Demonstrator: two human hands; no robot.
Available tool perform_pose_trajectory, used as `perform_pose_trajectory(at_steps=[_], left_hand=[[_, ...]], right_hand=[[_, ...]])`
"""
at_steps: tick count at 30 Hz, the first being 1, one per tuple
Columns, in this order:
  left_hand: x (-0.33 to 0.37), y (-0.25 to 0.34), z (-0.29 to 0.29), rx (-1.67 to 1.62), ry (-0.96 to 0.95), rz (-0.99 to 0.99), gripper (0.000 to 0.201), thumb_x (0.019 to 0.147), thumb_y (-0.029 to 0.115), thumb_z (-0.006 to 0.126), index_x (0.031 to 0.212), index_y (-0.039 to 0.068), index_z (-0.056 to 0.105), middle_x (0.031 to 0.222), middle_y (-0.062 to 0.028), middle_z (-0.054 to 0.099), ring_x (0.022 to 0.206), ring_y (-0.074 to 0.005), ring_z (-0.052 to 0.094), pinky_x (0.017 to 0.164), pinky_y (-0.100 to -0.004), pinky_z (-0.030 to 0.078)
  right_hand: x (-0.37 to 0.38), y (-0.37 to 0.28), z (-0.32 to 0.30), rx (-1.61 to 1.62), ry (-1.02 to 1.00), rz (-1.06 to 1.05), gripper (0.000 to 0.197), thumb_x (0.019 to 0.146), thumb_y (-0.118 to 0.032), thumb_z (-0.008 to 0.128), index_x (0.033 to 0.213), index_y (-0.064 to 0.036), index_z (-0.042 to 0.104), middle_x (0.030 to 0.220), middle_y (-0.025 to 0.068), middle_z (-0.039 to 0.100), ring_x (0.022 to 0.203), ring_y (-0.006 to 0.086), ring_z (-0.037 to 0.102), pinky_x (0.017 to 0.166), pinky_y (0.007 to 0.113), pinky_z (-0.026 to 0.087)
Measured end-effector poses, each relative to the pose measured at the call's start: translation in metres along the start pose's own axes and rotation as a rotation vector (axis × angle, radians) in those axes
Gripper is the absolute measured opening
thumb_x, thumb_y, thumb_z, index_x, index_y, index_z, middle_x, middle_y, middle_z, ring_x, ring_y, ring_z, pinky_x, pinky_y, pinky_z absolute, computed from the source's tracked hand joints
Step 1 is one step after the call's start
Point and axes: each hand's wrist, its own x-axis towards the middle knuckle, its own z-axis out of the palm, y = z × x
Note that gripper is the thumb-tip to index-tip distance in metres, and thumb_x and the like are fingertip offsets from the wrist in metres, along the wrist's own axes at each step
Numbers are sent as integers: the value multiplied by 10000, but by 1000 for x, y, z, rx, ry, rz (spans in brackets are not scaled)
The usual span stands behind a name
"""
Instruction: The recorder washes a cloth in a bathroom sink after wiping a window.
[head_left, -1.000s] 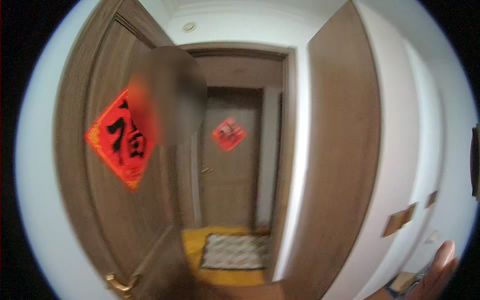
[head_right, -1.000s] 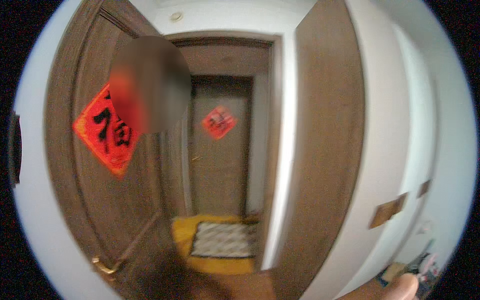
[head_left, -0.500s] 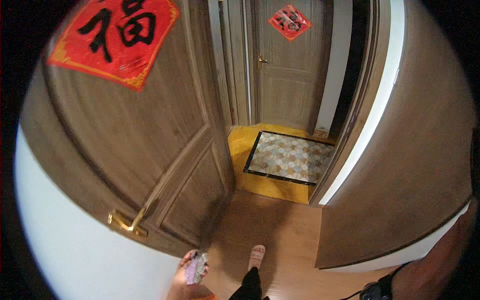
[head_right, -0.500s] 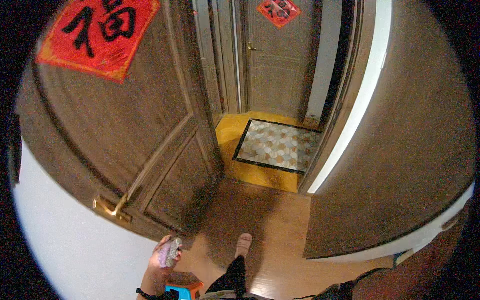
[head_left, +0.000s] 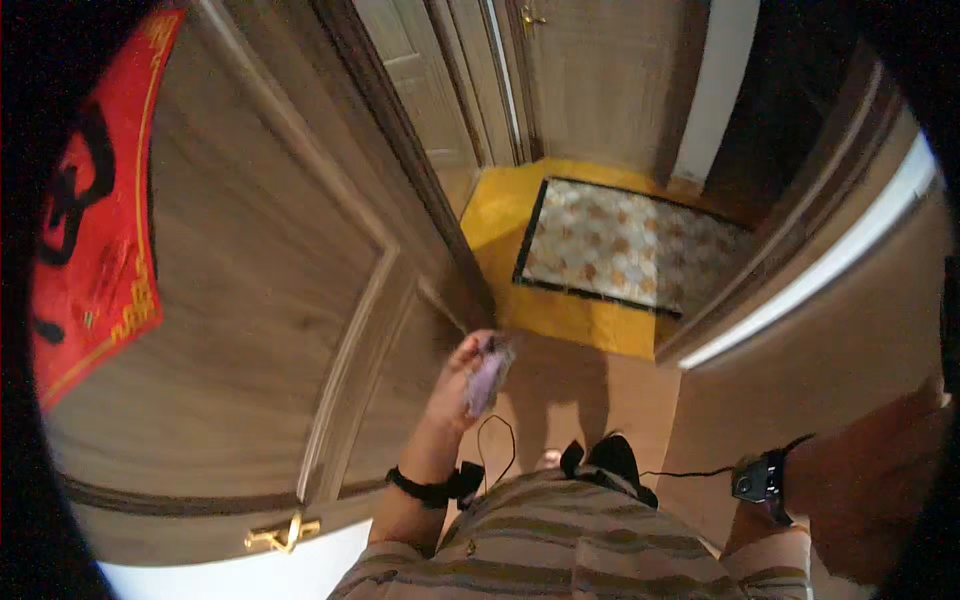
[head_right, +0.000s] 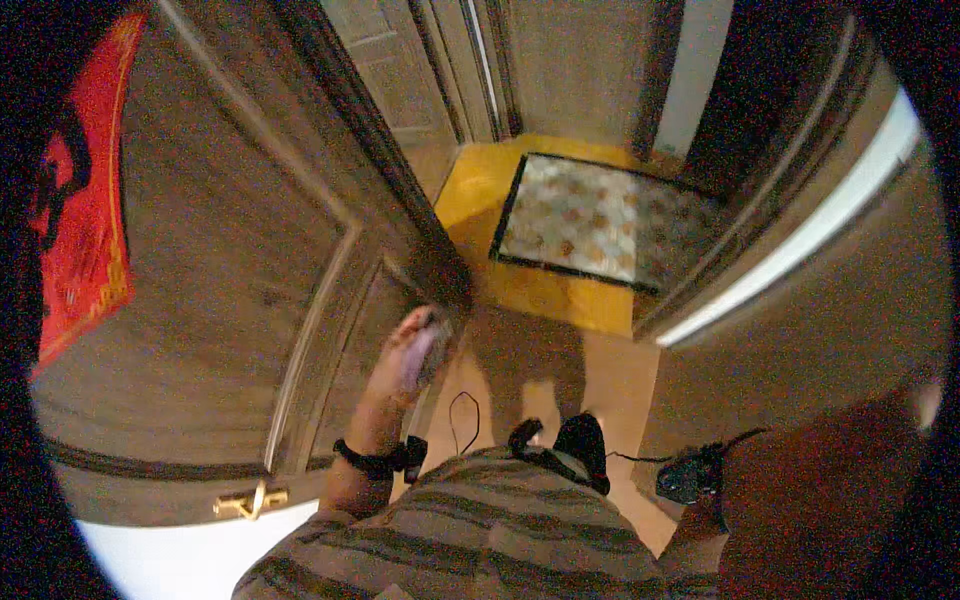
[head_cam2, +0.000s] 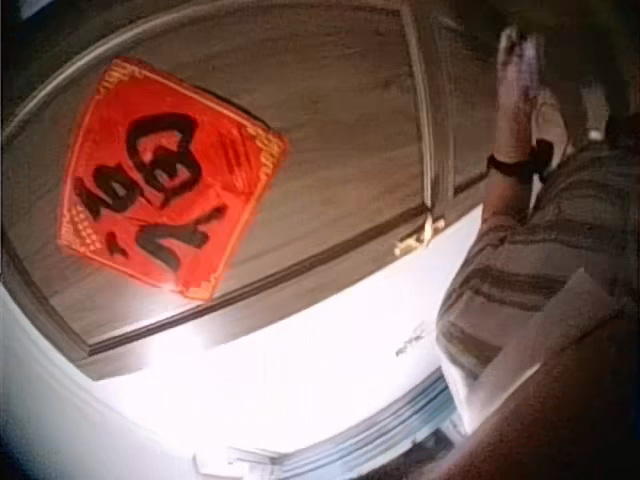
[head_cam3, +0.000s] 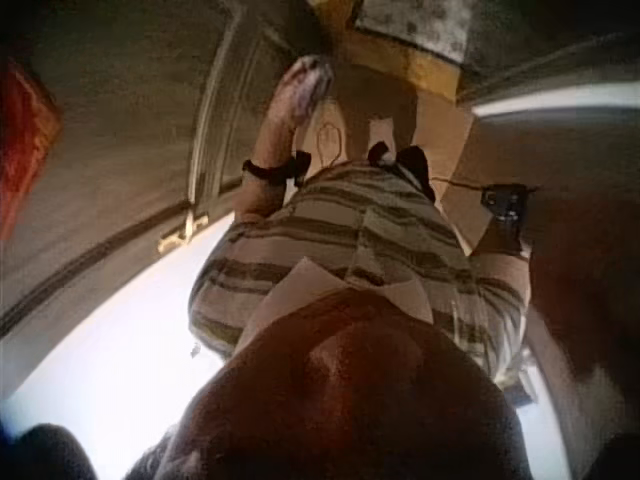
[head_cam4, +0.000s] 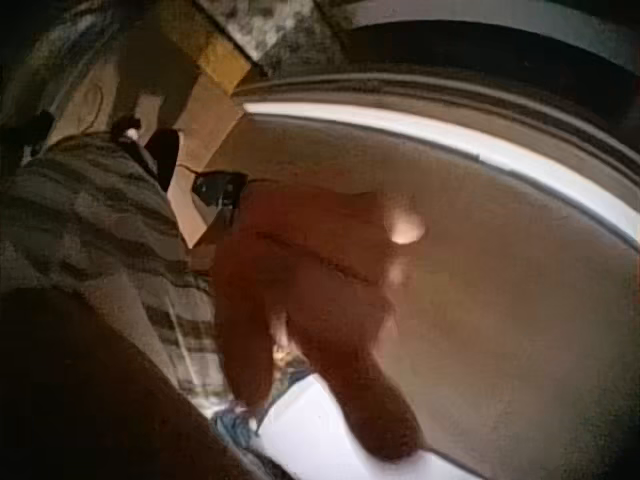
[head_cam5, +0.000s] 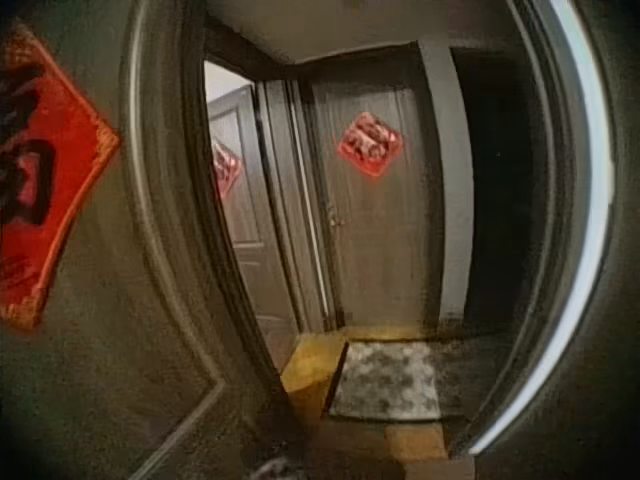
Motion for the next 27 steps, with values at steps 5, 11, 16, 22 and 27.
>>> perform_pose_trajectory(at_steps=[5,11,16,22,27], left_hand=[[94,-11,15,119,324,-136,225,830,69,455,1053,74,480,924,-60,550,738,-159,556,590,-256,477],[194,-12,28,76,395,-18,229,820,78,488,1048,63,478,899,-49,548,714,-156,557,569,-258,472],[311,-16,49,292,446,65,251,830,62,474,1080,37,460,832,-72,563,651,-136,541,531,-231,448],[452,-14,36,223,472,-2,265,805,49,513,1062,6,464,990,-99,539,867,-184,541,757,-295,448],[581,-3,-3,196,370,24,248,803,75,537,1030,5,468,939,-87,533,831,-190,536,721,-286,463]], right_hand=[[-59,110,-10,-292,-33,586,150,711,-56,501,802,25,589,784,137,590,732,254,531,902,431,355],[-122,284,49,0,-698,1097,172,760,-44,587,931,-36,598,796,92,609,689,154,573,634,237,447],[-180,407,110,374,-1114,1001,348,749,-183,613,1065,-64,529,991,131,552,850,239,565,728,333,458],[-206,503,215,445,-1273,535,644,690,-292,676,1237,-114,388,1247,167,353,1063,323,440,870,396,387],[-215,608,285,381,-1380,617,702,671,-307,687,1258,-107,357,1310,183,275,1140,343,378,905,396,362]])
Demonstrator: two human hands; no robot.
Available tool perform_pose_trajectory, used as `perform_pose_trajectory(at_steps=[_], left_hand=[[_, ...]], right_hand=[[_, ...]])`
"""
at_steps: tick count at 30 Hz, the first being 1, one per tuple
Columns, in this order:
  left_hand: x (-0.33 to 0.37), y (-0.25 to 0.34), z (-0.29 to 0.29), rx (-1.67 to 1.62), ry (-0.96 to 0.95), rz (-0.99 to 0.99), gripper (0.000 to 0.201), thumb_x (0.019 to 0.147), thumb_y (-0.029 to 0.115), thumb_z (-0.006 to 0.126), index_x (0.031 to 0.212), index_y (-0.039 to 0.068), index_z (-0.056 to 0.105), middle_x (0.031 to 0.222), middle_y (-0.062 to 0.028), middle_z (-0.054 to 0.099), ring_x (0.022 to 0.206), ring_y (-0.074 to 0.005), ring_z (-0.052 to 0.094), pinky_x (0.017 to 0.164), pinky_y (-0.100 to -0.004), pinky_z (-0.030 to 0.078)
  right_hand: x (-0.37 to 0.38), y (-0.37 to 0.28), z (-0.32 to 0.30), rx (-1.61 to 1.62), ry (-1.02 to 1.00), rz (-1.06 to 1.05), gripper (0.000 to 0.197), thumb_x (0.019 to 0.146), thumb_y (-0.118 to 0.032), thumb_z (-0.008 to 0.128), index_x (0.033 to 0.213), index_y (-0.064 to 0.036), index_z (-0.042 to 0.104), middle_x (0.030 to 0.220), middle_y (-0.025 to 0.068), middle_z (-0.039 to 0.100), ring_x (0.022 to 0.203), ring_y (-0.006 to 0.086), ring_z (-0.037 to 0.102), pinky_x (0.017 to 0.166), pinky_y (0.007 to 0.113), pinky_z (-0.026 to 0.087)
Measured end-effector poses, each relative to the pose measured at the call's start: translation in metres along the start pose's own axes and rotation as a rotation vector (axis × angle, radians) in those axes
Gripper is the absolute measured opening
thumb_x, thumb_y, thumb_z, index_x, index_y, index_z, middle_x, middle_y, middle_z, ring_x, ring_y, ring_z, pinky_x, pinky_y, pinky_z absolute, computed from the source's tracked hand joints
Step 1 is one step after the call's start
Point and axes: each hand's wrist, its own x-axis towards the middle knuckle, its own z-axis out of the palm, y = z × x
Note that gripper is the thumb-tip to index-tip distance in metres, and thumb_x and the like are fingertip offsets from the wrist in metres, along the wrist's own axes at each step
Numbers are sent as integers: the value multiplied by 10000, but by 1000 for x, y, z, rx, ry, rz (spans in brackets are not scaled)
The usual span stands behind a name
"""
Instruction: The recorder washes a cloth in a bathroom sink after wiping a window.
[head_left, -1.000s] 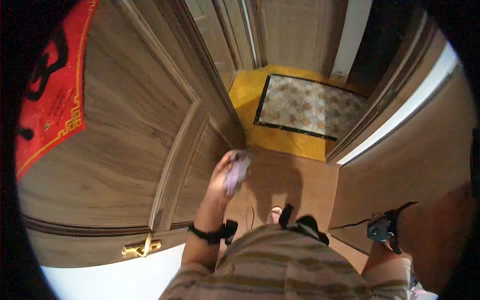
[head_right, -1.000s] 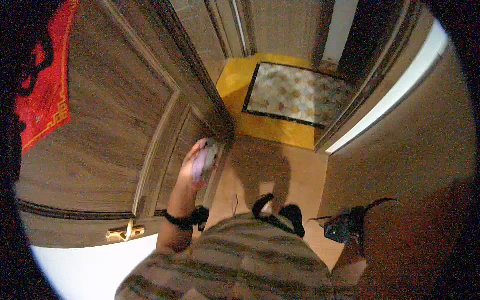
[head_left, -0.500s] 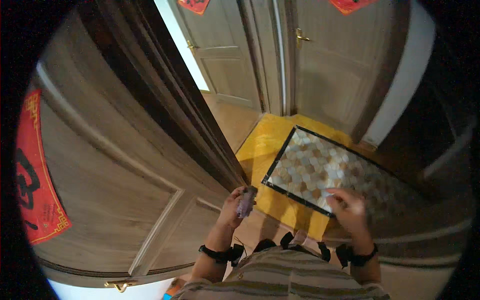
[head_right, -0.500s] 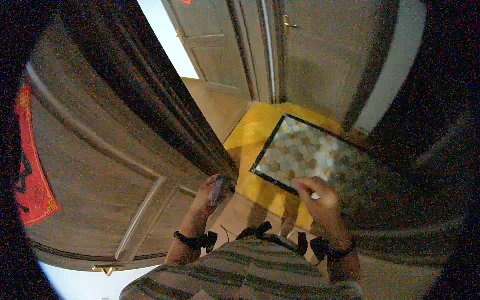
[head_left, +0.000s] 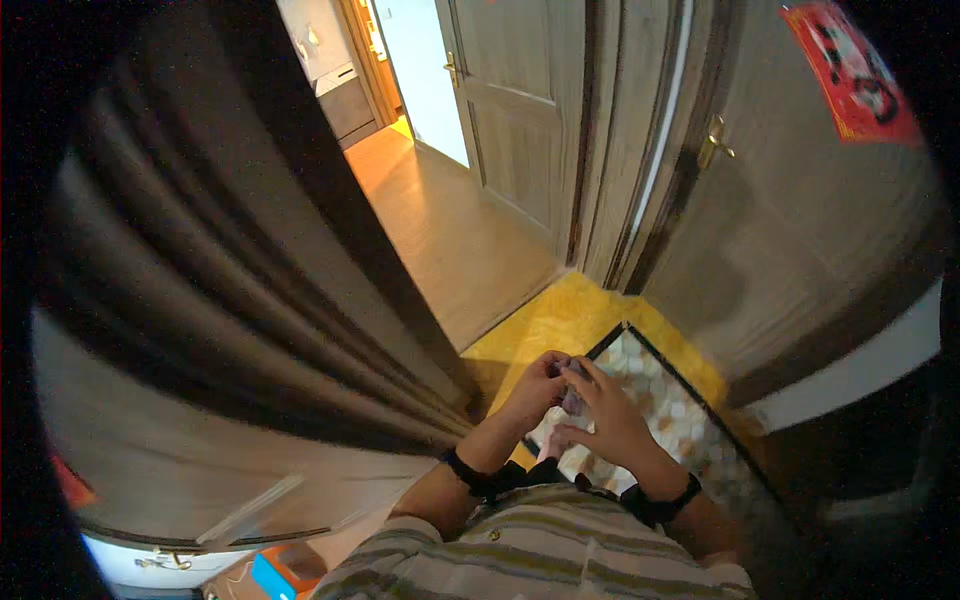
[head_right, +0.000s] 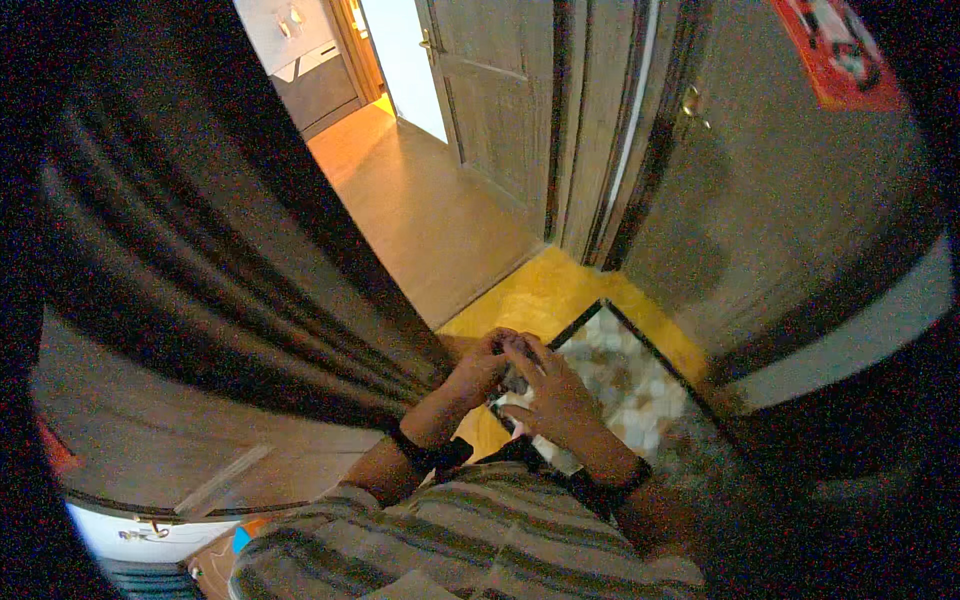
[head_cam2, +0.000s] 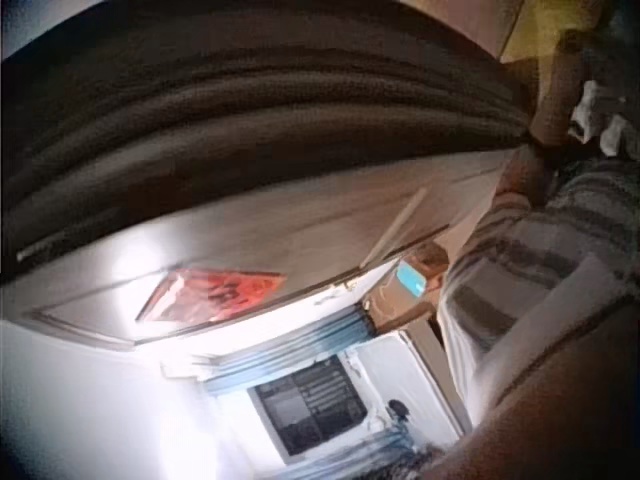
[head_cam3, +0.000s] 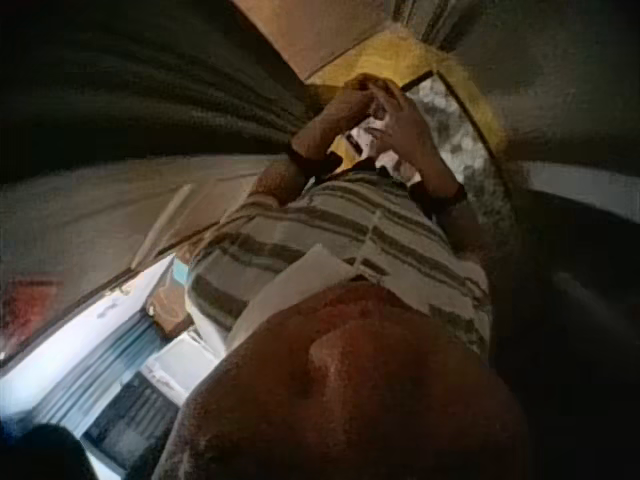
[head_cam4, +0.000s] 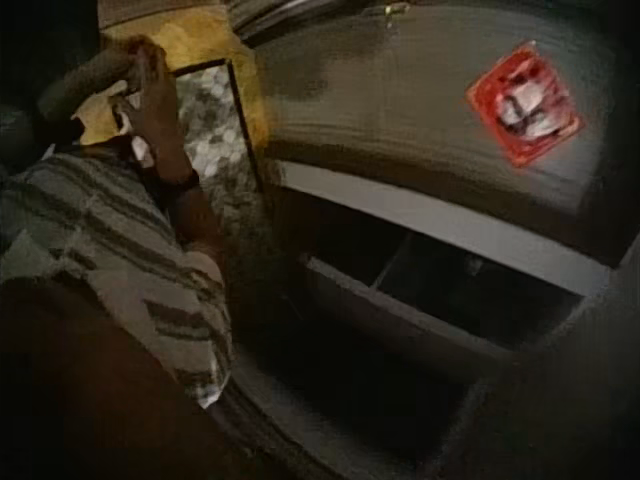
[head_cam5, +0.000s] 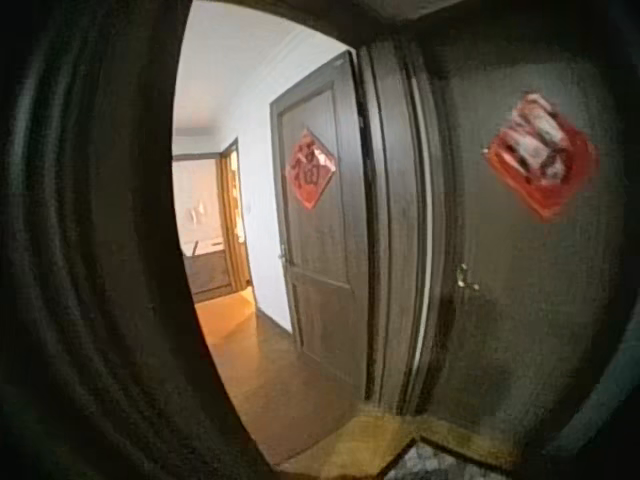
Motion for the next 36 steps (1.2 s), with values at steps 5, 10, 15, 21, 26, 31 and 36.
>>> perform_pose_trajectory(at_steps=[5,10,15,21,26,31,36], left_hand=[[108,28,21,113,-87,43,276,771,68,549,1026,0,465,933,-91,530,834,-178,528,723,-290,466],[175,79,25,60,-45,-2,278,773,121,594,1003,29,467,900,-70,550,787,-157,553,697,-285,482],[235,108,-37,-53,39,2,230,773,116,606,953,52,478,874,-52,558,757,-155,573,658,-275,492],[293,178,-86,-124,387,121,156,789,66,563,926,42,492,851,-31,543,752,-119,551,647,-229,464],[317,213,-138,-182,546,260,196,781,80,578,948,42,483,866,-27,529,730,-109,539,626,-228,464],[312,256,-190,-402,825,366,183,771,39,568,924,25,471,821,-54,538,690,-111,546,604,-234,480],[336,289,-281,-348,866,364,193,768,11,570,936,29,477,854,-59,548,753,-145,565,649,-268,496]], right_hand=[[75,67,-43,84,118,29,622,671,-185,686,1216,-85,404,1263,168,362,1111,328,418,884,372,388],[149,141,-59,206,229,29,468,712,-139,651,1131,-41,467,1095,160,511,1028,306,492,855,349,406],[255,187,-68,403,23,42,391,729,-108,611,1096,-39,496,1018,155,558,938,251,550,804,320,425],[412,212,-81,600,-229,-150,405,698,31,577,1087,-59,509,977,98,589,925,169,554,802,281,426],[533,195,-66,592,-475,-253,379,704,18,570,1072,-56,520,987,91,587,923,175,554,802,276,425],[629,142,-25,594,-724,-497,379,702,-32,586,1075,-57,518,966,125,579,899,195,564,777,289,437],[728,114,13,503,-761,-753,417,698,-39,604,1102,-58,501,956,124,580,879,185,562,771,293,442]])
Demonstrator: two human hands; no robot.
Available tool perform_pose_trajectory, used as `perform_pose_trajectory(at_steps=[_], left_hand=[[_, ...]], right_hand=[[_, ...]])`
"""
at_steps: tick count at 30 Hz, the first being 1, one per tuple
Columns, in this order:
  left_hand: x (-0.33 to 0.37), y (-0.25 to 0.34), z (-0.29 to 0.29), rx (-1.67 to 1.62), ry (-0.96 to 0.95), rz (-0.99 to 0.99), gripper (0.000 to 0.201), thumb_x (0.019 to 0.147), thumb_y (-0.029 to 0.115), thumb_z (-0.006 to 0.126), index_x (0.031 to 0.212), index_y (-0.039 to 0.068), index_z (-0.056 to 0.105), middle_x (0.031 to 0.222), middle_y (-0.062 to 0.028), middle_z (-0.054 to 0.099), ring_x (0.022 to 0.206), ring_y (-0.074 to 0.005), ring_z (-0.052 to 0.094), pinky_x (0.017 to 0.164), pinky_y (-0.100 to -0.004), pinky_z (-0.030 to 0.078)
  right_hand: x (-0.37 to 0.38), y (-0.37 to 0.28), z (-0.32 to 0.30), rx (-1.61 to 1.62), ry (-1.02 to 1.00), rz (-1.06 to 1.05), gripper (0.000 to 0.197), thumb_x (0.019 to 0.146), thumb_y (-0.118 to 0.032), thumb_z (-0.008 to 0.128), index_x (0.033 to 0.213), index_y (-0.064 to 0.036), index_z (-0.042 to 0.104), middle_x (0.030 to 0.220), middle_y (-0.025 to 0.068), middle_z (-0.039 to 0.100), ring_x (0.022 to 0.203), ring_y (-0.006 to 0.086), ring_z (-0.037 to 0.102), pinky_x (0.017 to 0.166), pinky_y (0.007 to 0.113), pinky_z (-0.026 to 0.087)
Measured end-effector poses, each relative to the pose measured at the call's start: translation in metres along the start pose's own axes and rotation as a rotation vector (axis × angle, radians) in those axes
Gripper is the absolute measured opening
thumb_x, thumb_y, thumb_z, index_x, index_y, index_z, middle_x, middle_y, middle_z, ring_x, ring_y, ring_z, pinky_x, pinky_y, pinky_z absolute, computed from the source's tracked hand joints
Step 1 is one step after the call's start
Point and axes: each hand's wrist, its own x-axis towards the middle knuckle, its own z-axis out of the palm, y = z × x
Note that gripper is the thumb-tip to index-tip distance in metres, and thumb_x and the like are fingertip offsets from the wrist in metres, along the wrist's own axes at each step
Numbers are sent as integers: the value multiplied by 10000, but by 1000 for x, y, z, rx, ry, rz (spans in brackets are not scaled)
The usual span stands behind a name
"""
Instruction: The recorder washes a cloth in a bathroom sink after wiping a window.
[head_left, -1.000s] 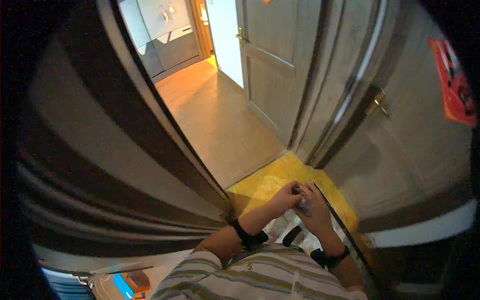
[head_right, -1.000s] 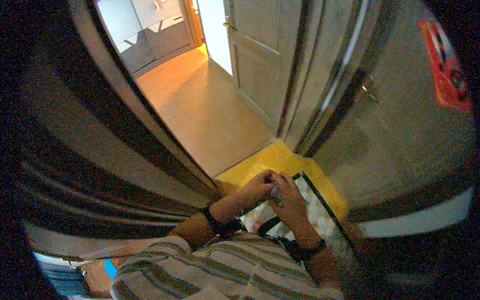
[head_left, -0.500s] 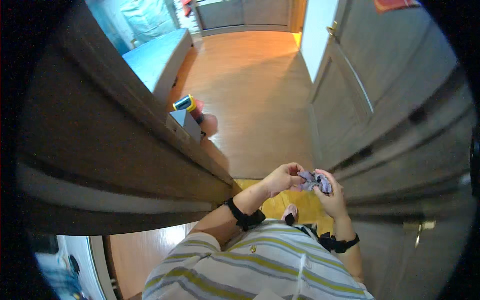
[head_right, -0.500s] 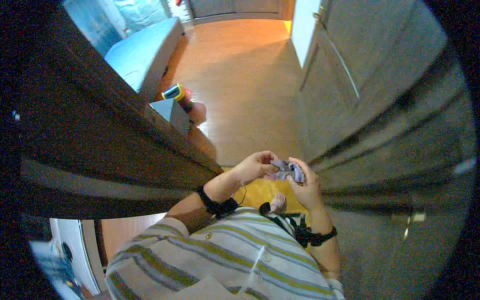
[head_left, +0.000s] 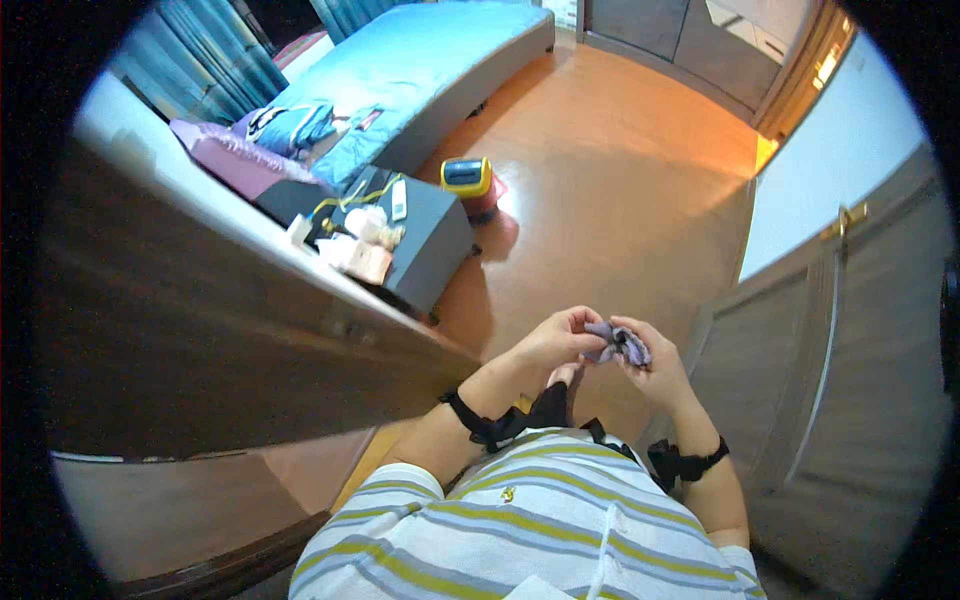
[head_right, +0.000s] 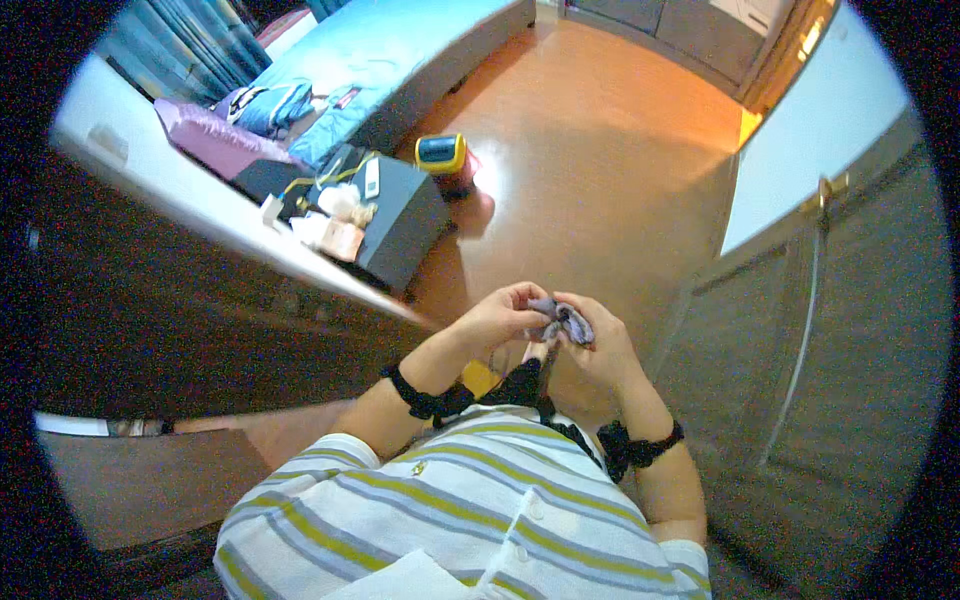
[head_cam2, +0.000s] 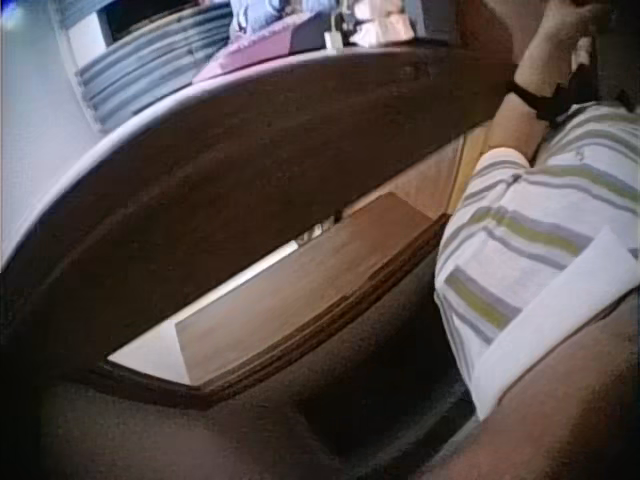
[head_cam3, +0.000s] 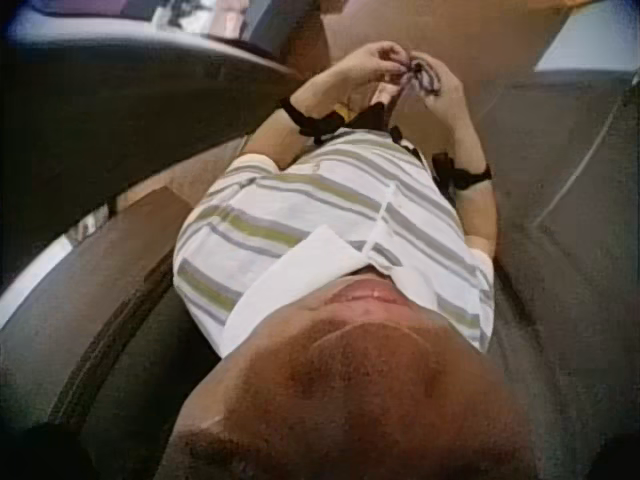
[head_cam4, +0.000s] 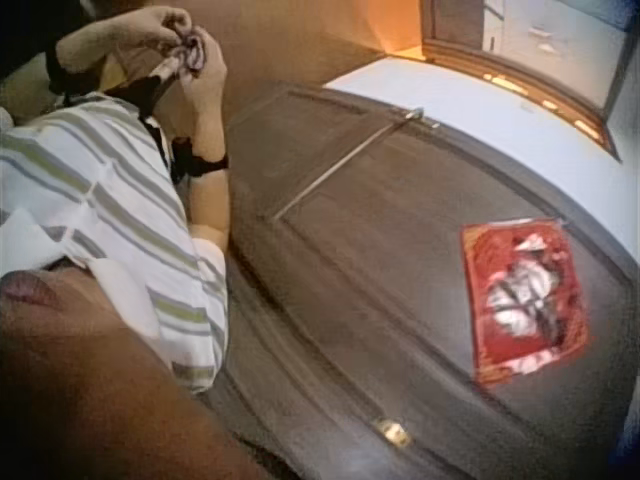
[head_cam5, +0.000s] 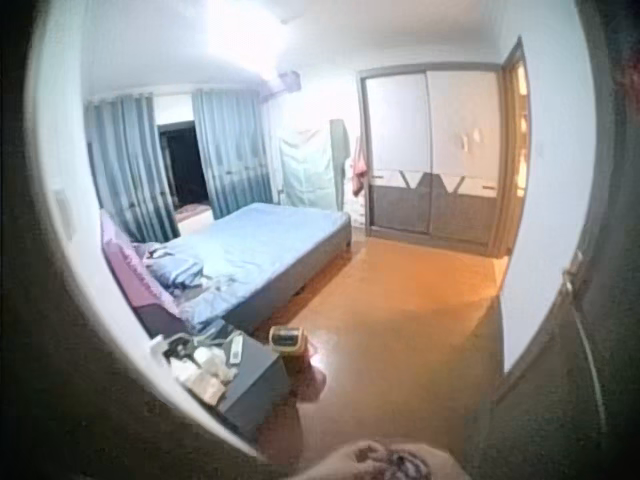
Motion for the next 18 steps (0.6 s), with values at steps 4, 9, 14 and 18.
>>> perform_pose_trajectory(at_steps=[4,9,14,18], left_hand=[[87,62,-2,143,-42,47,190,771,33,573,940,8,492,899,-70,556,791,-130,557,682,-253,487],[179,129,-1,165,-211,138,283,758,25,554,1035,-1,500,910,-66,569,816,-120,543,703,-247,462],[252,153,-27,142,-285,24,261,801,76,535,1054,17,512,942,-59,572,834,-121,538,743,-254,445],[320,194,-58,318,-227,-9,277,817,113,538,1079,29,503,976,-70,570,862,-124,546,752,-254,447]], right_hand=[[72,38,-47,253,64,205,450,708,-26,616,1136,-77,483,978,90,570,914,144,542,777,273,442],[160,55,-95,330,122,196,507,711,14,610,1181,-62,435,1047,74,535,926,151,529,810,264,430],[213,141,-119,374,146,325,452,697,37,588,1128,-54,485,980,73,557,897,136,536,795,263,435],[254,198,-179,472,278,443,402,713,56,569,1095,-46,497,933,70,570,829,148,565,746,265,457]])
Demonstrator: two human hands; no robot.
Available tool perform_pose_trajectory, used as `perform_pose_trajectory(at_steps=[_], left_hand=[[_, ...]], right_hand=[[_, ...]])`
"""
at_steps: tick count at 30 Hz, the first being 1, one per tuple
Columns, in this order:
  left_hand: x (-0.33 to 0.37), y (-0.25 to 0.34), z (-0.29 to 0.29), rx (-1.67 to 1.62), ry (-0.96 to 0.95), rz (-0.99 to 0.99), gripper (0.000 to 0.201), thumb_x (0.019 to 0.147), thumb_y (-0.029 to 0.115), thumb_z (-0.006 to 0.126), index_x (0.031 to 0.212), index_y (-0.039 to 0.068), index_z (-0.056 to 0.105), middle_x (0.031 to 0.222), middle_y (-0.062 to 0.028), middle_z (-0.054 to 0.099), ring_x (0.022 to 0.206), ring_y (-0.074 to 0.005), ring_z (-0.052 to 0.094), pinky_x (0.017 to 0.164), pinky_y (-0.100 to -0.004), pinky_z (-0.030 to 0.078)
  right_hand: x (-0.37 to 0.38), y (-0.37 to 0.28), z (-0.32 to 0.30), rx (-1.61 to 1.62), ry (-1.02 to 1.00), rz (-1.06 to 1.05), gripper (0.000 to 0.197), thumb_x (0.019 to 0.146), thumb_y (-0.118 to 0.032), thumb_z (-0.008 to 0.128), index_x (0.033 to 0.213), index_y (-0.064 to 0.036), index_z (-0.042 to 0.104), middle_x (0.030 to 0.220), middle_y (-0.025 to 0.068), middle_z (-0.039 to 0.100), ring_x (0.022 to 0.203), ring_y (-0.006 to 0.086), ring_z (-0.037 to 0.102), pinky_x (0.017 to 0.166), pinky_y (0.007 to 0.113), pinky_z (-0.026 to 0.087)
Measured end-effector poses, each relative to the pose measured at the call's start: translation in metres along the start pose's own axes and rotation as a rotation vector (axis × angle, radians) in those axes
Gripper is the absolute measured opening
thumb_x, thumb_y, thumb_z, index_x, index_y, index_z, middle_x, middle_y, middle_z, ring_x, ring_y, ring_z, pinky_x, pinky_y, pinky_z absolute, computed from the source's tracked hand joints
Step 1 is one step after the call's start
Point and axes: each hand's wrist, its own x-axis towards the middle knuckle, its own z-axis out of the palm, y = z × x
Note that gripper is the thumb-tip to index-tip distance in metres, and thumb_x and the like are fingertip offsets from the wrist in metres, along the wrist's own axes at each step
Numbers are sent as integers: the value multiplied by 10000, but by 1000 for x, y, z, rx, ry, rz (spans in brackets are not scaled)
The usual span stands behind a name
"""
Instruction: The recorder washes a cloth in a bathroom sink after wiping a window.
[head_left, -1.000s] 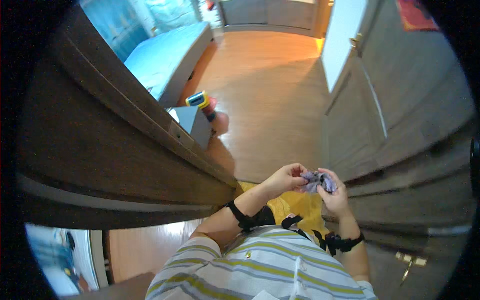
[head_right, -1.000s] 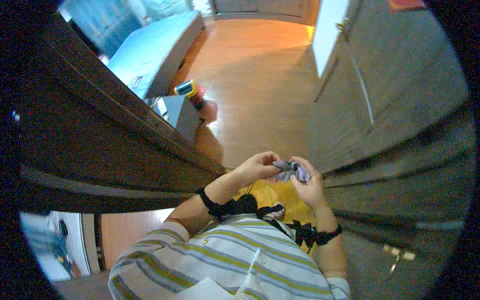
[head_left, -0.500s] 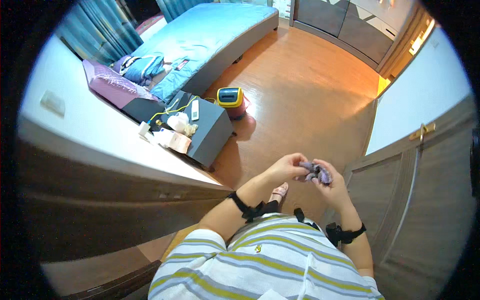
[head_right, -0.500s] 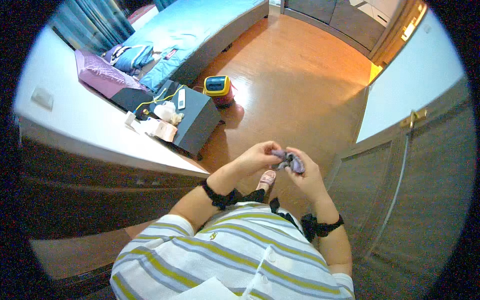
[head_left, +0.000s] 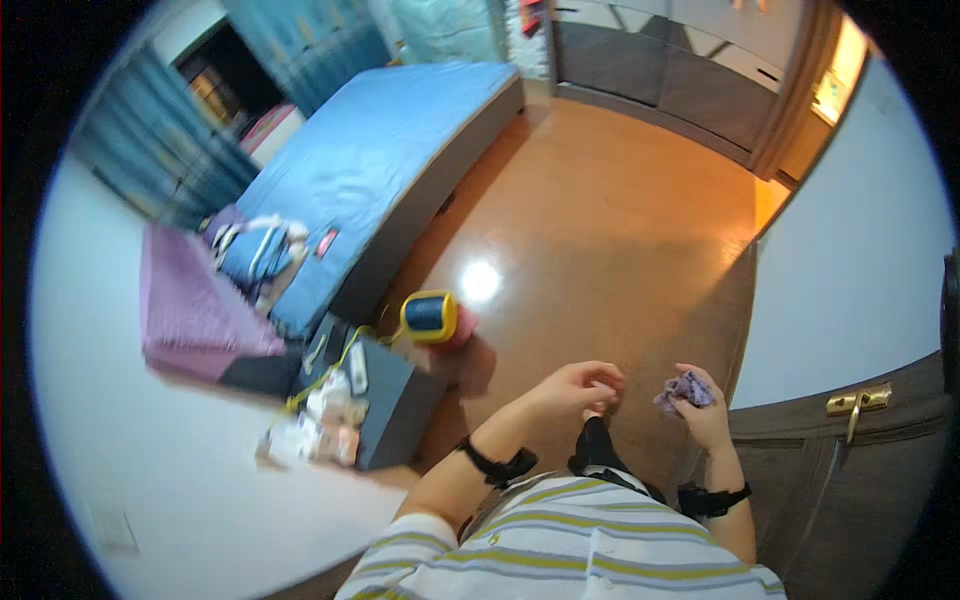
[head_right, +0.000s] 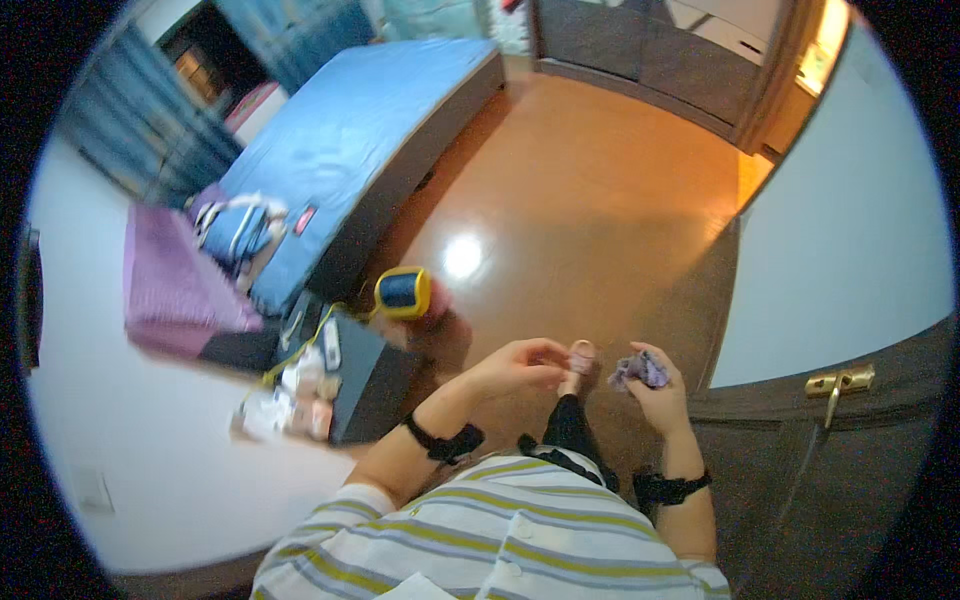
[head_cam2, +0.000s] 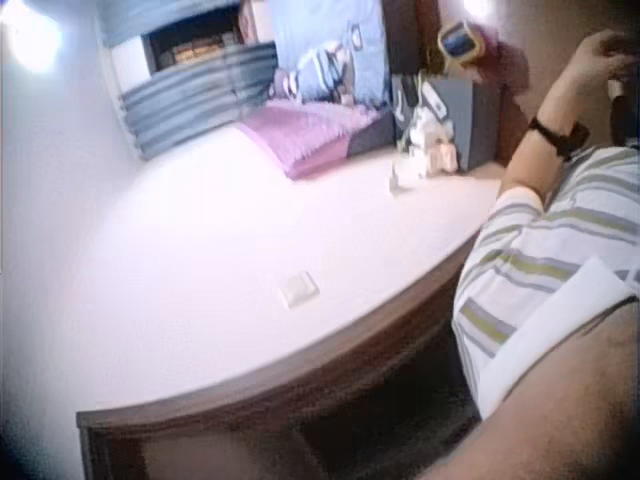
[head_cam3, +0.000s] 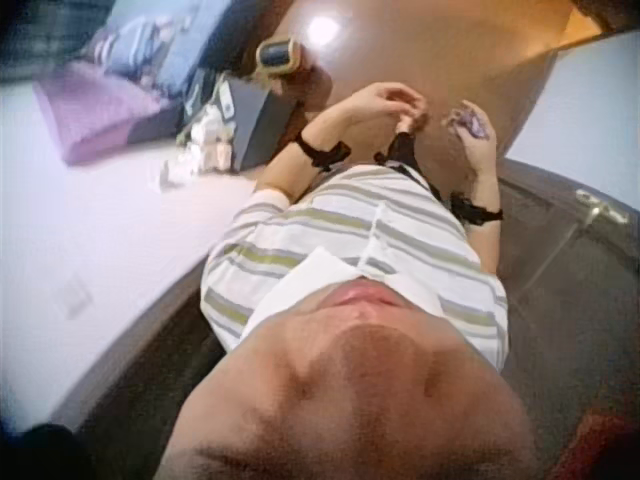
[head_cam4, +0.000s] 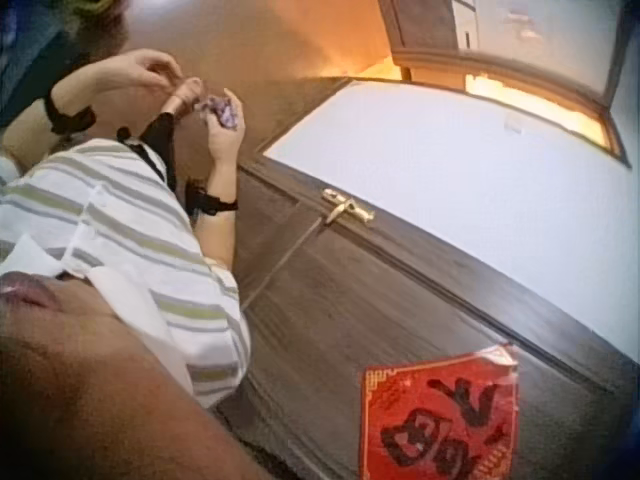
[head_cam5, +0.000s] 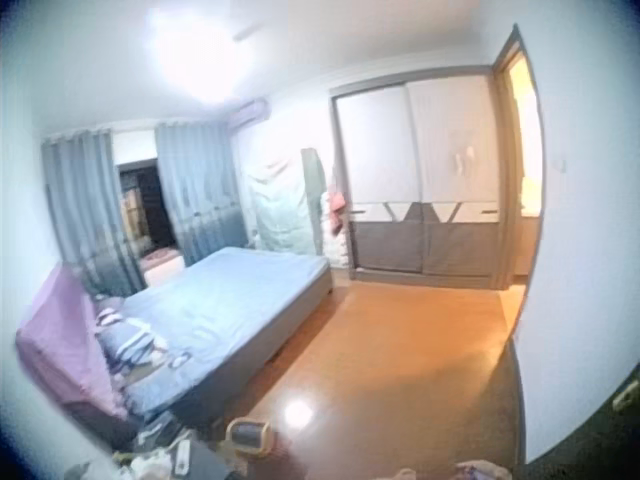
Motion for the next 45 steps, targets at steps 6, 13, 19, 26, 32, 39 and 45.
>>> perform_pose_trajectory(at_steps=[6,13,19,26,32,39,45], left_hand=[[40,38,-112,-244,510,14,254,828,73,514,1076,25,489,981,-88,550,883,-192,561,732,-279,472],[96,88,-215,-413,943,249,210,829,73,494,1034,27,489,925,-99,564,833,-207,573,692,-298,478],[157,123,-296,-471,1001,270,179,819,103,528,992,55,528,898,-70,586,805,-161,584,665,-264,477],[348,209,-386,-479,909,288,154,808,96,536,959,65,531,858,-51,584,783,-155,577,674,-265,458],[570,302,-388,-180,421,187,172,822,83,509,991,54,503,854,-55,577,786,-151,561,679,-269,435],[758,341,-290,-137,144,85,160,836,81,482,992,65,512,885,-46,571,808,-160,555,678,-263,435],[860,367,-285,-51,201,5,176,829,95,498,998,47,513,885,-61,569,815,-162,556,677,-269,430]], right_hand=[[156,-19,-84,295,314,21,303,752,46,523,1042,-40,498,852,44,575,776,149,576,649,258,462],[356,-87,-114,359,345,-117,220,780,-12,529,996,-50,504,813,12,542,772,121,546,595,217,394],[490,-63,-130,401,277,-125,294,789,10,505,1080,-23,481,975,48,498,863,151,520,722,248,446],[582,-69,-223,592,453,-211,374,752,90,427,1107,-27,449,973,75,511,882,194,541,773,294,471],[593,-97,-294,487,790,-250,450,740,67,421,1179,-29,394,975,124,533,766,237,593,665,323,501],[603,-48,-434,615,1027,-167,441,708,75,439,1140,-10,410,973,114,554,890,186,536,714,293,483],[724,-92,-538,645,937,-203,437,742,40,454,1171,14,374,1004,143,551,817,185,559,577,292,508]])
